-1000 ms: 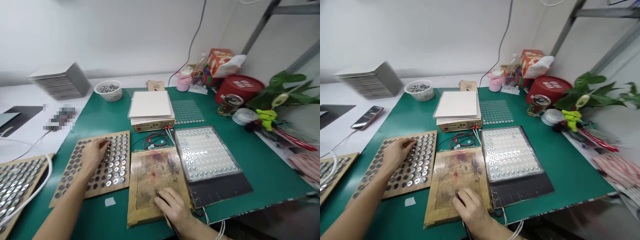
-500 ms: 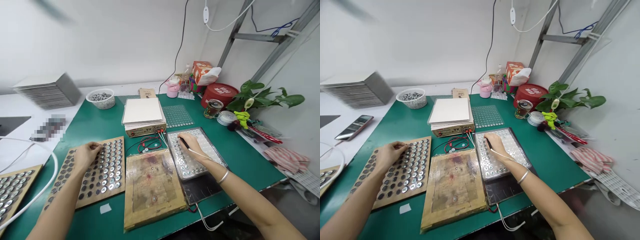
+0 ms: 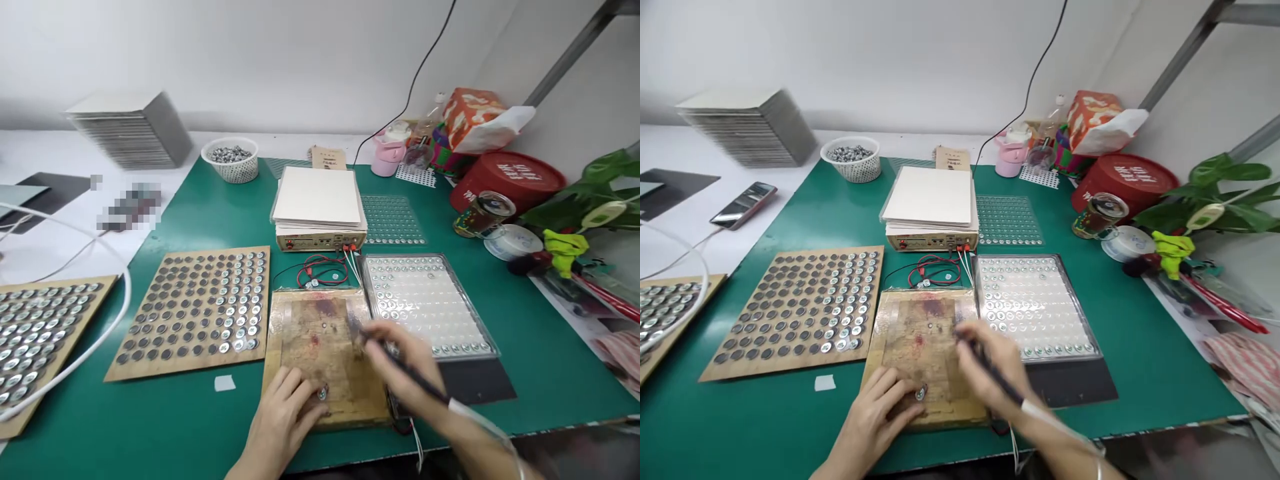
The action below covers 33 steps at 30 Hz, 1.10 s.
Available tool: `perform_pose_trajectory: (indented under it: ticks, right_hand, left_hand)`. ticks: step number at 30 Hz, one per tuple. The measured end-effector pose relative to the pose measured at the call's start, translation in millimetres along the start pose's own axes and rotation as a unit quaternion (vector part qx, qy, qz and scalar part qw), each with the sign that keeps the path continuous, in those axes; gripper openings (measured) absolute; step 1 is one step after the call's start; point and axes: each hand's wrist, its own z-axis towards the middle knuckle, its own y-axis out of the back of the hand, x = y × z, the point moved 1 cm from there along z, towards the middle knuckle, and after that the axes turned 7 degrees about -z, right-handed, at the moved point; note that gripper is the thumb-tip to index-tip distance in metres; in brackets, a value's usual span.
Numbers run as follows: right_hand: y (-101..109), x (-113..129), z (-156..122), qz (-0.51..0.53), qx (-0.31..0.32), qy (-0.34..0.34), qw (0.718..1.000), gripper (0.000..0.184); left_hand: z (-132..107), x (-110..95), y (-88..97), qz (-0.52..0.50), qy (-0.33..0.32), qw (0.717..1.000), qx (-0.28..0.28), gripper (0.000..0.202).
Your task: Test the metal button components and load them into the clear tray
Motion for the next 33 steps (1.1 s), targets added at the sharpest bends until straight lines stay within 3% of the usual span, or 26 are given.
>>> perform_pose_trajectory:
  ticks: [3, 6, 14, 19, 21, 24, 28, 30, 33]
  right_hand:
    - [-35.2, 17.5, -38.1, 0.041, 0.096, -0.018, 0.994, 0.013]
    - [-53.4, 14.4, -49.8, 0.030, 0.104, -0.053, 0.993, 0.016]
    - [-55.8, 9.3, -44.5, 0.005, 0.112, -0.037, 0.993, 0.016]
    - [-57.1, 10.1, -40.6, 0.002, 0.165, -0.067, 0.984, 0.019]
    - [-57.8, 8.1, -38.8, -0.005, 0.175, -0.071, 0.982, 0.018]
    - [-59.0, 4.3, -38.2, -0.008, 0.187, -0.069, 0.980, 0.018]
    - [-58.2, 0.4, -41.8, -0.007, 0.179, -0.046, 0.983, 0.017]
    - [-57.2, -0.2, -44.9, 0.004, 0.132, 0.006, 0.991, 0.017]
    - [-59.1, 1.9, -50.7, 0.004, 0.024, 0.185, 0.982, 0.023]
  left_hand:
    - [1.9, 0.6, 0.7, 0.001, 0.006, 1.000, -0.018, 0.010]
    - [4.3, -0.5, 1.1, -0.001, 0.011, 1.000, -0.027, 0.012]
    - [5.6, 0.1, 0.3, 0.002, 0.009, 1.000, -0.026, 0.014]
    - [6.3, -5.6, 1.0, -0.012, 0.026, 0.999, -0.020, 0.012]
    - [11.1, -0.5, 13.4, -0.012, 0.022, 0.999, -0.025, 0.013]
    - [25.5, 26.8, 54.0, 0.043, 0.037, 0.997, -0.058, 0.017]
    - [48.6, 82.9, 117.9, 0.197, 0.166, 0.958, -0.127, 0.022]
    - [55.5, 101.3, 134.9, 0.234, 0.198, 0.942, -0.140, 0.024]
    - [55.5, 109.1, 138.0, 0.244, 0.196, 0.939, -0.141, 0.027]
